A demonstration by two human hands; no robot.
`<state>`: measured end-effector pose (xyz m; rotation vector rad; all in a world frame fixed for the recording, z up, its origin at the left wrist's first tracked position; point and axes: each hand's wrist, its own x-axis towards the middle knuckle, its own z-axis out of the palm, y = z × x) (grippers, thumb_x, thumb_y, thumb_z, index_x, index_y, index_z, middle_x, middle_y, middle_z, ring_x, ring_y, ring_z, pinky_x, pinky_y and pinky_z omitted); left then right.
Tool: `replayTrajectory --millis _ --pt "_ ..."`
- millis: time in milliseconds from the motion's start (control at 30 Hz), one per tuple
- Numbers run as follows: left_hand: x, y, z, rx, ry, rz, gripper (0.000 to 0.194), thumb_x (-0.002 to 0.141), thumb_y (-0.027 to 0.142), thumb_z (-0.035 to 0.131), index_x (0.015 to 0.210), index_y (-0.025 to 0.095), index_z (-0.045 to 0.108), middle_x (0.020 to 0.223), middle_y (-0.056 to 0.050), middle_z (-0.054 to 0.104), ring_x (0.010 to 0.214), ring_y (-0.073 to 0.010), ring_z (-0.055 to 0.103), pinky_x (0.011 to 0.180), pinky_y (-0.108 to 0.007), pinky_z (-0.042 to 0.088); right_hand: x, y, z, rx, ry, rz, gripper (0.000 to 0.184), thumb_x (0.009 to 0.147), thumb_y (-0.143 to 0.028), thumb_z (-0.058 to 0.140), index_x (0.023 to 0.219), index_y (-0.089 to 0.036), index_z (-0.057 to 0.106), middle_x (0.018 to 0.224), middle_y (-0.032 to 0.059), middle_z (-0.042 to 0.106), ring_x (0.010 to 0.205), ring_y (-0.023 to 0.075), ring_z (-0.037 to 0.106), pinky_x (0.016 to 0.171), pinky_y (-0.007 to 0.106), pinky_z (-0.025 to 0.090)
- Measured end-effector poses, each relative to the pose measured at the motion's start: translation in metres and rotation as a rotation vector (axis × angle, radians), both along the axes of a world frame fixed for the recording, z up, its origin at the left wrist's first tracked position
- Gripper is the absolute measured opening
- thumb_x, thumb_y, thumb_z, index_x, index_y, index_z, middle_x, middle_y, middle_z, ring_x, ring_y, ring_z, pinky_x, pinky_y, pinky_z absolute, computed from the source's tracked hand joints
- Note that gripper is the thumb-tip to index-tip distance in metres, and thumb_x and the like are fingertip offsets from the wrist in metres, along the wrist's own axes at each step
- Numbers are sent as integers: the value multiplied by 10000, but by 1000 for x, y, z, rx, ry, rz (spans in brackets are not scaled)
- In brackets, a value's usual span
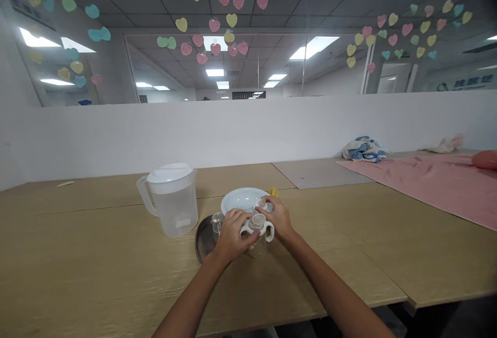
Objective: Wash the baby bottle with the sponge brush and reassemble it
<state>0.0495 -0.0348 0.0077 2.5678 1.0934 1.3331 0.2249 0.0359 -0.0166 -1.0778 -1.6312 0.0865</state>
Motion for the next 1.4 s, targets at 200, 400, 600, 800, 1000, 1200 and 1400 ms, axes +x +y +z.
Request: replayTrajectory --millis 200,400,600,800,1000,1200,1400 --pt "-1 1 0 -9 9 -10 295 781 406 533 982 195 579 909 -58 611 906 -217 511 823 -356 373 1 5 -2 28 95 67 264 709 -344 607 900 -165 579 1024 103 589 981 232 543 858 398 436" --pt "-1 0 1 -11 18 -10 276 785 390 537 974 193 580 902 -50 608 887 -206 511 806 -344 379 1 2 1 29 135 14 344 720 -386 595 969 -149 600 1230 152 494 1134 262 476 951 425 385" --pt "-1 0 0 -15 13 -15 292 790 397 525 986 188 578 904 -60 607 880 -210 506 796 -349 386 -1 -1 1 -86 236 44 413 792 -443 507 1098 -167 499 1107 121 581 973 230 575 856 407 454" --pt "-1 0 0 -20 10 -30 303 806 406 500 1004 190 574 921 -72 603 888 -218 502 809 -366 384 -1 1 -1 -96 240 22 399 804 -500 458 1003 -155 483 975 124 615 776 215 620 714 369 495" --pt "-1 -2 1 -31 27 -28 307 811 411 496 1004 185 574 916 -69 605 892 -215 503 812 -361 390 0 0 -2 -77 177 -2 376 805 -490 449 961 -152 499 969 133 625 790 218 617 719 363 492" --pt "-1 -1 0 -43 13 -30 323 815 434 480 1009 190 565 918 -74 601 889 -220 499 804 -366 388 4 1 -1 -55 129 -57 353 801 -473 460 950 -158 514 918 115 640 760 217 618 703 358 487" --pt "-1 -1 0 -45 21 -32 315 817 429 480 1005 191 564 920 -72 602 889 -221 499 806 -367 384 7 8 -7 -12 74 -95 343 817 -448 428 987 -156 488 950 140 627 822 251 608 717 388 478"
